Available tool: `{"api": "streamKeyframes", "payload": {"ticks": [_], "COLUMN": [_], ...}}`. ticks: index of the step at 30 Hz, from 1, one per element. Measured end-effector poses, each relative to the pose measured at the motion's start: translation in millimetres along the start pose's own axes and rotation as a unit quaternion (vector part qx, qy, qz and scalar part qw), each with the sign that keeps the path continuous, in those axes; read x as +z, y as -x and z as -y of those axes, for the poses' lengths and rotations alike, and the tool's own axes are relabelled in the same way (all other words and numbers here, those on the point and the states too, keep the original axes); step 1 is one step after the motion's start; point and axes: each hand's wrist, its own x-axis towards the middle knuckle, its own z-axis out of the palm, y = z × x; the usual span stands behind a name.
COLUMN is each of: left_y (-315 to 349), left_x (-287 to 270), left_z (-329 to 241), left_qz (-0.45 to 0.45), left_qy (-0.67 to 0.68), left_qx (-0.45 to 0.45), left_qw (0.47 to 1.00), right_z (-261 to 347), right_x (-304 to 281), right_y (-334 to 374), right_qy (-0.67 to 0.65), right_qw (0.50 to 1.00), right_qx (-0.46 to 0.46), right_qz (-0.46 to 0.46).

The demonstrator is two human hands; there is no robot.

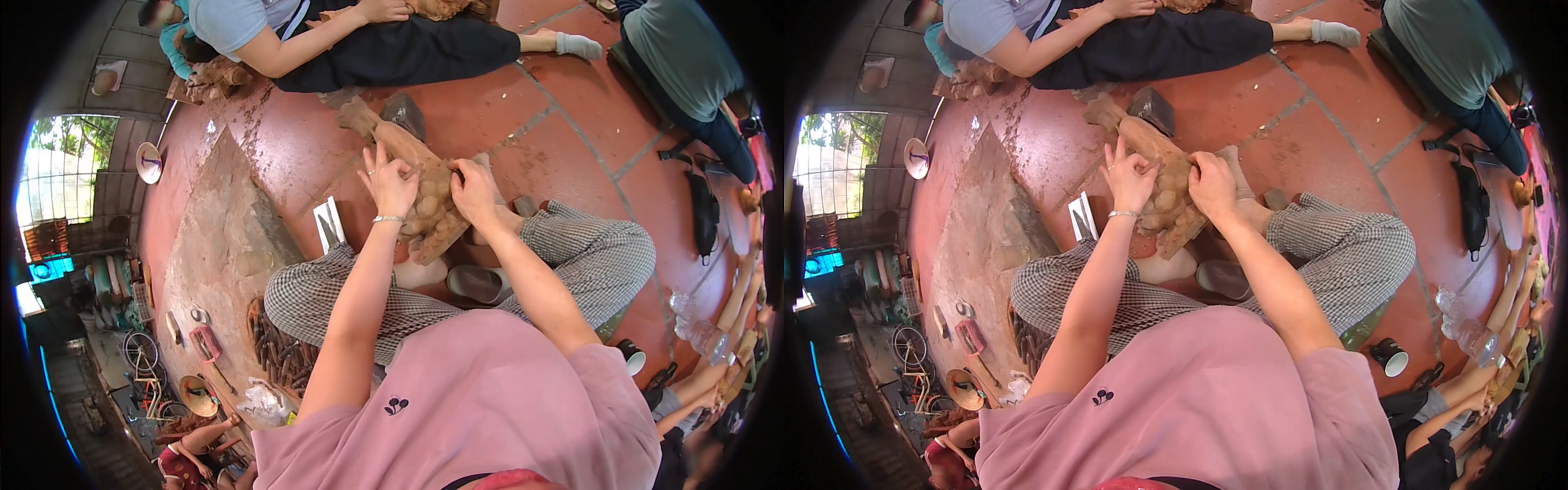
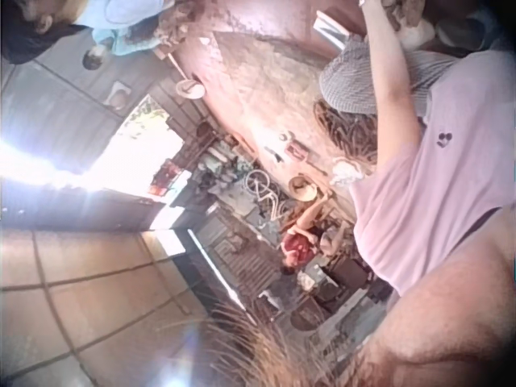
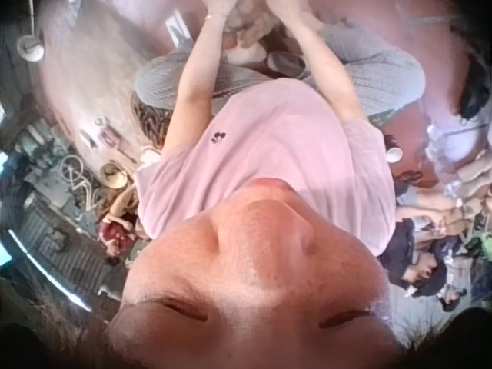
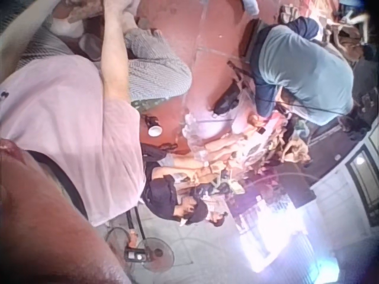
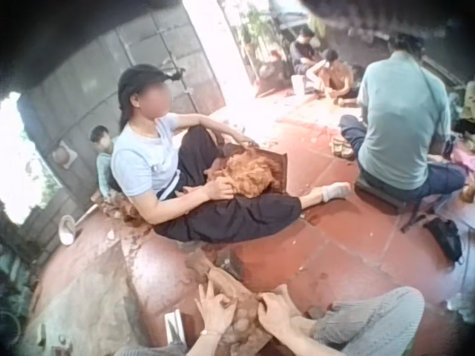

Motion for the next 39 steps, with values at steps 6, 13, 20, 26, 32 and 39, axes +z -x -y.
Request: {"api": "streamKeyframes", "payload": {"ticks": [6,13,20,26,32,39], "left_y": [-9.1,-6.4,-6.3,-29.0,-18.0,-37.0], "left_x": [23.0,13.6,11.7,11.9,6.2,27.8], "left_z": [-4.9,-0.9,20.7,21.3,23.8,15.7], "left_qz": [-0.023,-0.036,0.014,0.019,0.029,-0.021], "left_qy": [-0.022,0.016,0.07,0.101,0.07,0.032], "left_qx": [0.039,0.01,0.0,0.001,0.018,0.091], "left_qw": [0.999,0.999,0.997,0.995,0.997,0.995], "right_z": [-1.0,3.8,4.3,4.4,7.7,3.7], "right_x": [-4.1,-1.3,-4.2,-2.9,-7.3,-5.2], "right_y": [1.4,-0.7,0.9,1.5,2.8,2.2], "right_qy": [0.01,0.009,0.004,-0.008,-0.003,-0.002], "right_qw": [1.0,1.0,1.0,1.0,1.0,1.0], "right_qx": [-0.012,-0.011,0.003,-0.01,-0.029,-0.025], "right_qz": [0.006,-0.002,0.014,-0.003,-0.006,-0.002]}}
